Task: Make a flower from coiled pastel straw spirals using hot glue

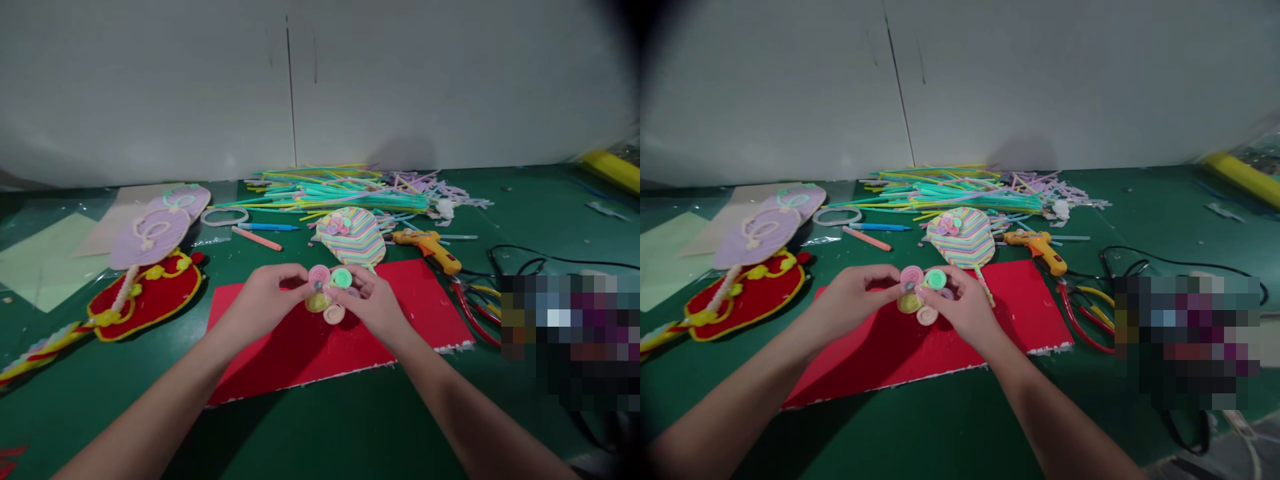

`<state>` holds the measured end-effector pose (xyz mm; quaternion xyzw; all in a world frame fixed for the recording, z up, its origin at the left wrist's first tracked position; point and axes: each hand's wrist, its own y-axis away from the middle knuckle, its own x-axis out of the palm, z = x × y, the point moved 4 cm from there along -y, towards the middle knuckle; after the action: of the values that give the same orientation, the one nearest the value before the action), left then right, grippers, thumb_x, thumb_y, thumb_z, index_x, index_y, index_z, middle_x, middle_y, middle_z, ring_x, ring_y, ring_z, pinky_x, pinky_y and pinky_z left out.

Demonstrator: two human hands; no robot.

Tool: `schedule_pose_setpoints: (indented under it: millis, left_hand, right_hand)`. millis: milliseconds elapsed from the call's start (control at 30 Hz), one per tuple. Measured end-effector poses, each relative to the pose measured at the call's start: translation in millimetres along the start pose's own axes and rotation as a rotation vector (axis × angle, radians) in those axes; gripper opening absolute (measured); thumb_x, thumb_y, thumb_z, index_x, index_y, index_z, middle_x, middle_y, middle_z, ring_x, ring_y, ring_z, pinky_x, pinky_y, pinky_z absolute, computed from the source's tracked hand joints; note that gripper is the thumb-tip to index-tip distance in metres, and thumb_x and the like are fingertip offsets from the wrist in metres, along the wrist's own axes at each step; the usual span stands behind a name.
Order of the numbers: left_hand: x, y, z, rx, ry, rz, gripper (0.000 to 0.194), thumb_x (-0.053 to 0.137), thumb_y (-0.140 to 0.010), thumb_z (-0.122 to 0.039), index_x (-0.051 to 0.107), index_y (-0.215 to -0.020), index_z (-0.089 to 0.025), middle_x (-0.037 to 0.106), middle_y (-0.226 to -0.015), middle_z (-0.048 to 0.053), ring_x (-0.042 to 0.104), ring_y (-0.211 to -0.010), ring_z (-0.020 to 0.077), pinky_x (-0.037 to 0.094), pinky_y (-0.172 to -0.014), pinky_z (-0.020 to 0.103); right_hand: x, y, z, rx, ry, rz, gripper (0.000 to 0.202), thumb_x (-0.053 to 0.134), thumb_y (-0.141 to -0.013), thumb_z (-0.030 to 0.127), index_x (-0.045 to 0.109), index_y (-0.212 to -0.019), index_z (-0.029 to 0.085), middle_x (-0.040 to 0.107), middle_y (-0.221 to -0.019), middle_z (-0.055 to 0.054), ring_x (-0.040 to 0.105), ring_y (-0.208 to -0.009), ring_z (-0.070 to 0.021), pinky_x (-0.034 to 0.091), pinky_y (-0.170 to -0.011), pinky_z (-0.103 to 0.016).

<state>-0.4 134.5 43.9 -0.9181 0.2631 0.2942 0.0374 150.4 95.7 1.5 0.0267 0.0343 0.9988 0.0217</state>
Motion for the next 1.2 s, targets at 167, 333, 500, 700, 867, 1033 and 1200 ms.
schedule_pose_setpoints:
  millis: [167,333,500,700,867,1033,1200]
  left_hand:
    - [-1.0,-0.6,-0.2,0.007,0.033,0.001,0.023,0.050,-0.080,-0.037,0.061,-0.072,-0.018,0.062,-0.072,-0.001,0.056,-0.071,0.0140,0.042,-0.064,0.022]
    - [-1.7,-1.4,-0.9,-0.032,0.049,-0.008,0.024,0.050,-0.080,-0.039,0.063,-0.078,-0.019,0.065,-0.077,-0.001,0.056,-0.073,0.0141,0.042,-0.064,0.020]
    - [-3.9,0.9,-3.9,-0.009,-0.043,-0.043,0.024,0.050,-0.080,-0.037,0.061,-0.070,-0.018,0.061,-0.068,-0.002,0.053,-0.067,0.0128,0.039,-0.060,0.019]
    - [-4.4,1.3,-3.9,0.046,-0.108,-0.015,0.028,0.044,-0.082,-0.040,0.060,-0.071,-0.019,0.060,-0.069,-0.002,0.053,-0.066,0.0135,0.039,-0.060,0.020]
    - [-4.7,1.0,-2.5,0.061,-0.127,-0.002,0.027,0.044,-0.082,-0.038,0.060,-0.071,-0.019,0.061,-0.070,-0.002,0.054,-0.068,0.0136,0.040,-0.062,0.021]
    - [-5.6,0.4,-2.1,0.041,-0.149,0.005,0.028,0.044,-0.082,-0.038,0.060,-0.069,-0.019,0.061,-0.068,-0.002,0.053,-0.067,0.0135,0.039,-0.061,0.021]
    - [-2.0,-1.3,0.4,-0.007,0.010,0.042,0.024,0.048,-0.081,-0.039,0.062,-0.080,-0.019,0.065,-0.080,0.000,0.057,-0.075,0.0151,0.043,-0.067,0.023]
  right_hand:
    - [-0.4,0.1,1.9,-0.038,0.014,-0.036,0.032,0.070,-0.064,0.034,0.058,-0.090,0.020,0.064,-0.082,-0.003,0.060,-0.077,-0.0172,0.047,-0.067,-0.029]
    - [0.6,1.6,2.8,-0.061,0.033,-0.009,0.028,0.069,-0.067,0.031,0.058,-0.090,0.020,0.064,-0.082,-0.002,0.059,-0.077,-0.0164,0.046,-0.067,-0.028]
    - [-0.3,1.7,2.5,-0.079,0.055,-0.019,0.029,0.067,-0.068,0.033,0.057,-0.092,0.020,0.064,-0.083,-0.003,0.060,-0.076,-0.0168,0.047,-0.067,-0.029]
    - [-1.4,0.5,4.5,-0.047,0.040,-0.055,0.031,0.069,-0.065,0.032,0.058,-0.091,0.020,0.066,-0.085,-0.003,0.061,-0.079,-0.0181,0.048,-0.069,-0.030]
    - [-1.4,1.1,4.9,-0.035,0.041,-0.049,0.032,0.070,-0.065,0.031,0.057,-0.092,0.020,0.067,-0.084,-0.003,0.061,-0.077,-0.0173,0.047,-0.067,-0.029]
    - [-1.3,1.3,4.9,-0.052,0.042,-0.045,0.033,0.070,-0.065,0.031,0.057,-0.093,0.020,0.066,-0.086,-0.003,0.061,-0.080,-0.0176,0.047,-0.069,-0.029]
    - [-0.4,1.6,4.5,-0.052,0.069,-0.033,0.032,0.070,-0.065,0.032,0.057,-0.093,0.021,0.066,-0.084,-0.003,0.061,-0.077,-0.0175,0.047,-0.067,-0.029]
